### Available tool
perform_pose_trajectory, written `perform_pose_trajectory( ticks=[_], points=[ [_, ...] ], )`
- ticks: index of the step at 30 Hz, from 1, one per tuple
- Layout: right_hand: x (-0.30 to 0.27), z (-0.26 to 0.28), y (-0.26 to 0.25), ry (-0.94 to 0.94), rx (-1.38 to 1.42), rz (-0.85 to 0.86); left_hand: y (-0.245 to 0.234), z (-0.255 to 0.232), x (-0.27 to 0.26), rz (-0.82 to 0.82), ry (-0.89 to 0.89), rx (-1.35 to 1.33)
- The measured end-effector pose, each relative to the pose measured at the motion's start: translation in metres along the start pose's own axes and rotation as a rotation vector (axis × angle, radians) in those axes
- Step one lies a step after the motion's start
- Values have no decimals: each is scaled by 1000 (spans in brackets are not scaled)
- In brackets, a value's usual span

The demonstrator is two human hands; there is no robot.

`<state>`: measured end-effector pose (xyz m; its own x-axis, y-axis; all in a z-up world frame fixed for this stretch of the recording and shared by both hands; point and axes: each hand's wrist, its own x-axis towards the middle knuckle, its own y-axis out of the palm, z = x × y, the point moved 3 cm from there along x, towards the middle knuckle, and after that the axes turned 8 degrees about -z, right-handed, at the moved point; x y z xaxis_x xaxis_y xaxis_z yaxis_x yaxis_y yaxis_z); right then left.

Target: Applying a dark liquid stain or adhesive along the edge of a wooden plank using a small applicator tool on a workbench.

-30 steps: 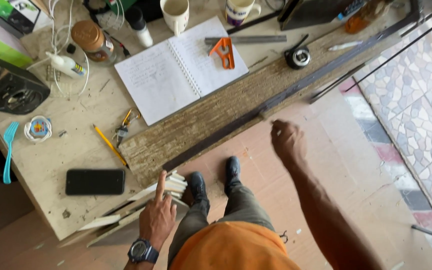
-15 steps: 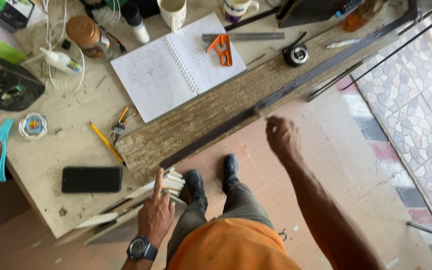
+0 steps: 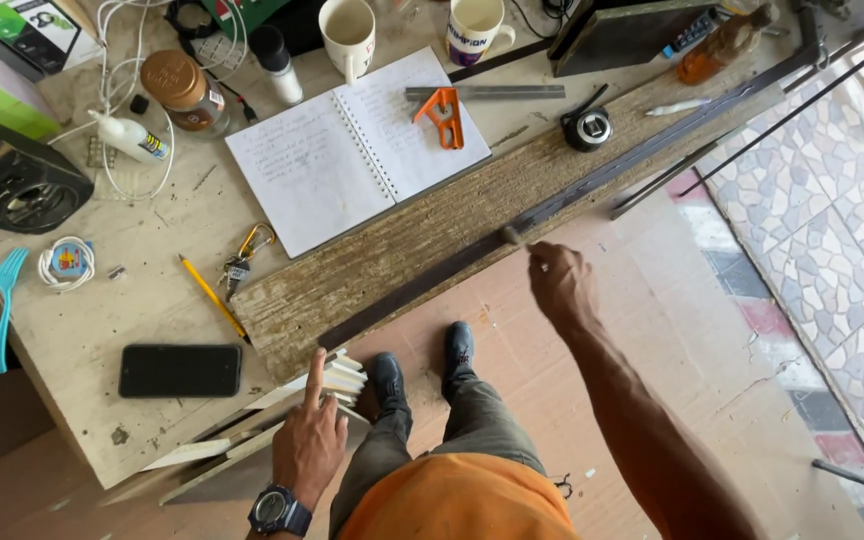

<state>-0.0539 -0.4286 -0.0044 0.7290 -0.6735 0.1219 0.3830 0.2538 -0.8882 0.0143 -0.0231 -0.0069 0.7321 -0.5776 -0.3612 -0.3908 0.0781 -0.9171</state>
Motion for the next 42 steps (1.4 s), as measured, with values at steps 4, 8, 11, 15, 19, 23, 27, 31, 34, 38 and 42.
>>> perform_pose_trajectory(
  ticks=[4, 8, 11, 15, 19, 23, 27, 31, 34, 38, 42],
  points=[
    [2, -4, -6, 55, -1, -7, 1, -3, -5, 38, -8, 14],
    [-13, 21, -9, 16, -2, 63, -5, -3, -2, 68, -29, -4],
    [-1, -12, -5, 26, -17, -73, 0, 1, -1, 2, -1, 19],
    [-8, 1, -17, -24, 17, 26, -5, -2, 0, 8, -1, -14],
    [-12, -1, -13, 32, 26, 13, 3, 0, -4, 46, -9, 31],
    [-15, -6, -8, 25, 29, 68, -4, -2, -7, 59, -22, 1],
    [-13, 14, -15, -1, -7, 44, 6, 2, -5, -8, 9, 41],
    [-17, 21, -8, -99, 37, 102, 3, 2, -1, -18, 18, 18],
    [-35, 27, -6, -118, 104, 104, 3, 3, -10, 4, 13, 16],
    [-32, 23, -4, -95, 87, 127, 1, 1, -2, 42, -11, 12],
    [-40, 32, 0, -63, 83, 114, 5, 2, -3, -1, -4, -30]
  ],
)
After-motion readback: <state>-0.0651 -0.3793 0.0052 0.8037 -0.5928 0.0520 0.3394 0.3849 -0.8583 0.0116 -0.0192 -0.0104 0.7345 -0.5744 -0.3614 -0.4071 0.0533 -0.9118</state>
